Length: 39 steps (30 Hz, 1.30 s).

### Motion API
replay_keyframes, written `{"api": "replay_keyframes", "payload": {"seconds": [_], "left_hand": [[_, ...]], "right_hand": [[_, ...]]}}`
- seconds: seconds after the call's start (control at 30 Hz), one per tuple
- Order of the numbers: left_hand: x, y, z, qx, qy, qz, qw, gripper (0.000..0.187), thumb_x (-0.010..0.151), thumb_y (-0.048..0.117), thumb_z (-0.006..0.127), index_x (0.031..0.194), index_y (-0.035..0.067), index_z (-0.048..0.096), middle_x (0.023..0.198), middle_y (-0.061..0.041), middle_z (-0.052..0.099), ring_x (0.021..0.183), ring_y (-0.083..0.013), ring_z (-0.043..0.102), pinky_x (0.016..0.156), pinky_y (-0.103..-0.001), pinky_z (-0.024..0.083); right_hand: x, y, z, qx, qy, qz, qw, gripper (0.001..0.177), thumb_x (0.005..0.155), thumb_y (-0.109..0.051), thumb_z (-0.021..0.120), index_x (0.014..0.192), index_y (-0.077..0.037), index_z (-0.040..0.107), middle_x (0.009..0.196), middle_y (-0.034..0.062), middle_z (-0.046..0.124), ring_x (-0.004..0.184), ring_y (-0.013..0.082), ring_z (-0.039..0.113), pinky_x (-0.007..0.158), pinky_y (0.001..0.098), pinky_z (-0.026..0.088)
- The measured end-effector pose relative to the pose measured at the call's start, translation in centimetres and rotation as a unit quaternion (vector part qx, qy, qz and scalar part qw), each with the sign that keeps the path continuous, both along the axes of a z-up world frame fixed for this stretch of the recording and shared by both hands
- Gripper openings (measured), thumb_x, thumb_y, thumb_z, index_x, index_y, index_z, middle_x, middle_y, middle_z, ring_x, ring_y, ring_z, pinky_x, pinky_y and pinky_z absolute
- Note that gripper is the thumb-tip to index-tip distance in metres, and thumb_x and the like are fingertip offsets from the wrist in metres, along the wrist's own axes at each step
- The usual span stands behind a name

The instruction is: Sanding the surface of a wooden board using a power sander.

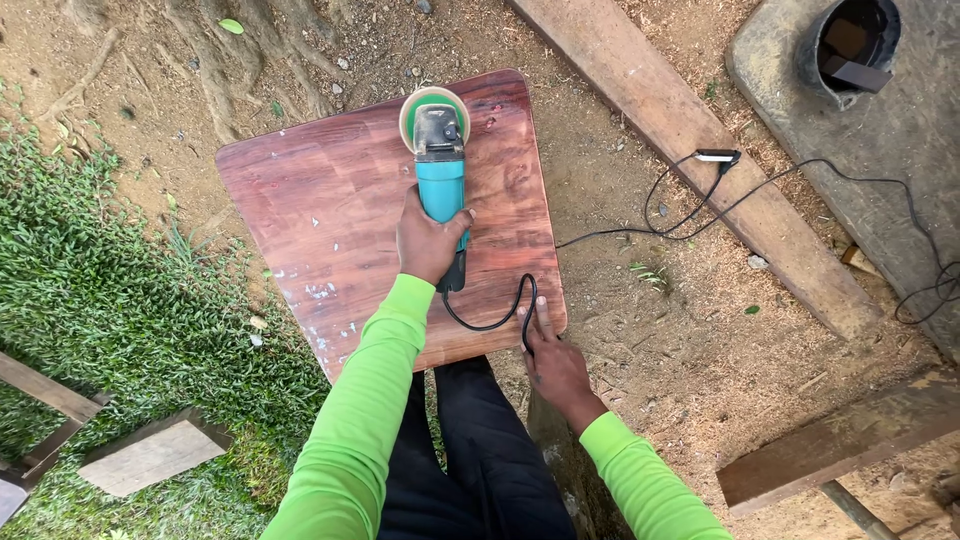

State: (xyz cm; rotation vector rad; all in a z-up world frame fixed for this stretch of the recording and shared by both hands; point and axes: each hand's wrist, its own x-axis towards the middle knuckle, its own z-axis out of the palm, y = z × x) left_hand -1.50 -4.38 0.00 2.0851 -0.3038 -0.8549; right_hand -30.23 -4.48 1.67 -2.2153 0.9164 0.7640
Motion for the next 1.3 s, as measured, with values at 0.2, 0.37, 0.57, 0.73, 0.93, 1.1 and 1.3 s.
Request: {"api": "replay_keyframes", "payload": {"seconds": [0.2,0.37,0.57,0.73,0.93,1.1,1.3], "left_hand": [[-1.0,-2.0,-0.3,-0.001,-0.005,-0.055,0.998,0.061,0.073,0.029,0.086,0.119,0.002,0.058,0.098,-0.020,0.075,0.088,-0.0357,0.075,0.080,-0.044,0.058],[-2.0,-3.1,0.3,0.022,0.012,-0.099,0.995,0.061,0.074,0.031,0.085,0.120,0.004,0.057,0.098,-0.020,0.075,0.090,-0.0376,0.075,0.080,-0.046,0.058],[-3.4,-3.3,1.0,0.039,0.033,-0.174,0.983,0.065,0.071,0.034,0.083,0.121,0.005,0.053,0.097,-0.021,0.075,0.090,-0.0409,0.074,0.079,-0.049,0.057],[-5.0,-0.9,1.2,0.077,0.024,-0.269,0.960,0.064,0.072,0.038,0.085,0.116,0.005,0.052,0.094,-0.023,0.074,0.089,-0.0430,0.073,0.079,-0.052,0.056],[-3.9,2.6,4.2,0.029,0.057,-0.160,0.985,0.066,0.069,0.033,0.085,0.120,0.002,0.056,0.096,-0.022,0.073,0.088,-0.0402,0.073,0.077,-0.049,0.056],[-1.3,7.3,2.0,-0.048,0.049,0.032,0.997,0.058,0.074,0.023,0.086,0.118,0.000,0.056,0.095,-0.014,0.074,0.084,-0.0233,0.072,0.078,-0.037,0.059],[3.0,12.8,0.7,-0.042,0.002,0.135,0.990,0.051,0.077,0.015,0.085,0.115,-0.003,0.056,0.096,-0.012,0.071,0.084,-0.0193,0.069,0.078,-0.035,0.059]], "right_hand": [[0.1,-0.1,0.1,0.006,-0.009,0.003,1.000,0.065,0.099,-0.030,0.054,0.159,-0.021,0.031,0.168,0.0190,0.018,0.090,0.0390,0.071,0.077,0.0489,0.058],[-0.2,0.0,-0.1,0.001,-0.031,-0.005,1.000,0.064,0.100,-0.030,0.054,0.159,-0.021,0.031,0.168,0.0195,0.019,0.092,0.0390,0.071,0.080,0.0502,0.057],[-0.1,-0.2,0.0,0.012,-0.020,-0.004,1.000,0.062,0.099,-0.031,0.056,0.155,-0.016,0.034,0.169,0.0190,0.016,0.094,0.0399,0.071,0.079,0.0510,0.057],[0.1,-0.4,0.2,0.023,-0.009,-0.005,1.000,0.063,0.098,-0.029,0.056,0.155,-0.014,0.033,0.169,0.0183,0.015,0.094,0.0421,0.070,0.080,0.0512,0.057],[-0.1,-0.2,-0.1,0.027,0.020,0.004,0.999,0.070,0.093,-0.024,0.060,0.157,-0.018,0.031,0.171,0.0160,0.013,0.095,0.0423,0.070,0.077,0.0518,0.059],[1.2,-0.5,1.4,0.016,0.034,0.018,0.999,0.078,0.086,-0.019,0.063,0.158,-0.021,0.032,0.170,0.0174,0.013,0.093,0.0398,0.072,0.074,0.0486,0.060],[0.6,-0.1,0.6,-0.006,0.047,0.039,0.998,0.077,0.086,-0.019,0.064,0.157,-0.020,0.033,0.170,0.0163,0.015,0.089,0.0399,0.072,0.077,0.0482,0.060]]}}
